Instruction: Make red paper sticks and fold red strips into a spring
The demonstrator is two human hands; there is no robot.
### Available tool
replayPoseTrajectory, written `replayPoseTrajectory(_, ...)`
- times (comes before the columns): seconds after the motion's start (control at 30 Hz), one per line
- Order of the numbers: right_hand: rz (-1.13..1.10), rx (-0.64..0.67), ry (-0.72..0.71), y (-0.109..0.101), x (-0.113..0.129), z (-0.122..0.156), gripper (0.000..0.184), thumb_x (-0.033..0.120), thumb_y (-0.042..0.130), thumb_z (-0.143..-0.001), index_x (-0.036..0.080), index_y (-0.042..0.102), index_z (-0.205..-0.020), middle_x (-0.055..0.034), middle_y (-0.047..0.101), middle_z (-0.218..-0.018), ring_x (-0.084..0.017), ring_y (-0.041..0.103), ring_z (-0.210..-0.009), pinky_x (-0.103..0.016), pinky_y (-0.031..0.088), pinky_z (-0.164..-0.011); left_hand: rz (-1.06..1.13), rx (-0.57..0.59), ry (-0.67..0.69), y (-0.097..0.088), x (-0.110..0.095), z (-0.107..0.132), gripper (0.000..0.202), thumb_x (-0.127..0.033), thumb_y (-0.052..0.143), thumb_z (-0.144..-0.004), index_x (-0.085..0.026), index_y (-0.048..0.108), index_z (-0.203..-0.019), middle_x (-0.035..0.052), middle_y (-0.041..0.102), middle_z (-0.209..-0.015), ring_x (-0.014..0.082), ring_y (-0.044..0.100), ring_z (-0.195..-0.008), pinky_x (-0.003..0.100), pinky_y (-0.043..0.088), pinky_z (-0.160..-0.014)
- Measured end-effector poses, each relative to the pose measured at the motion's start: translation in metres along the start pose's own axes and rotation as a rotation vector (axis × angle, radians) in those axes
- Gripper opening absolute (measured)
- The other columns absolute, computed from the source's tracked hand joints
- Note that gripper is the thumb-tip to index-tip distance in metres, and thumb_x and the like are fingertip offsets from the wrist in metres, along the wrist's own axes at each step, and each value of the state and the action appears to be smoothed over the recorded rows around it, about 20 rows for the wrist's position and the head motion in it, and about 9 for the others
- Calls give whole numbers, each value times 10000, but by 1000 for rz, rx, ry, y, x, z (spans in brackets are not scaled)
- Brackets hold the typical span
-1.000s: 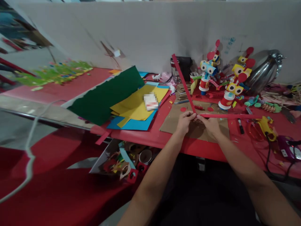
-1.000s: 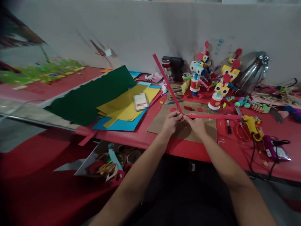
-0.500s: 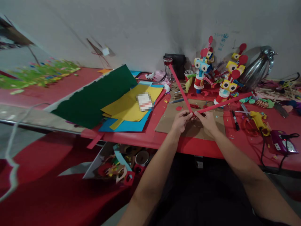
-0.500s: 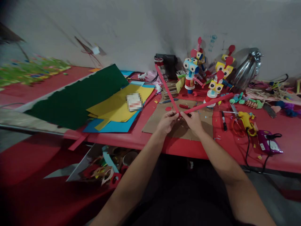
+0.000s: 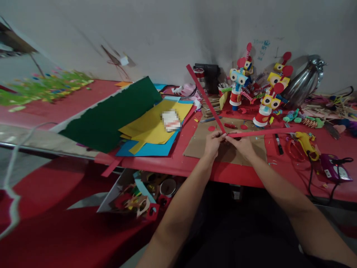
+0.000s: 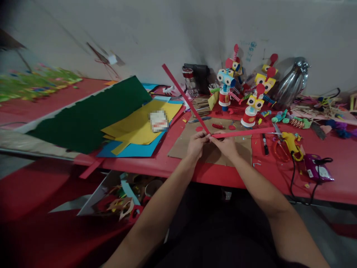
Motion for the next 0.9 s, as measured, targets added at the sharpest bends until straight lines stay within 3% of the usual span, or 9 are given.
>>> replayPoseTrajectory(0.3, -318, -80, 267, -1, -29, 1, 202, 382, 731, -613, 186, 711, -657, -31, 708, -633, -170, 655, -615, -323, 517, -678, 95, 134, -18, 15, 0, 4, 222, -266, 802, -563, -147, 636, -647, -26, 633, -570, 74, 567, -513, 201, 458, -568)
replayPoseTrajectory(0.9, -416, -181, 325, -3, -41, 5, 129, 282, 729, -603, 191, 703, -691, -14, 704, -661, -149, 639, -630, -316, 512, -707, 163, 110, -62, 13, -1, 6, 224, -191, 804, -503, -153, 686, -690, 7, 693, -660, 122, 647, -604, 282, 543, -693)
Point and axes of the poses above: each hand's wrist, its own z-axis away from the middle knuckle, its own y-axis out of the palm, x = y × z, the point moved 10 cm from there along -z, towards the middle knuckle
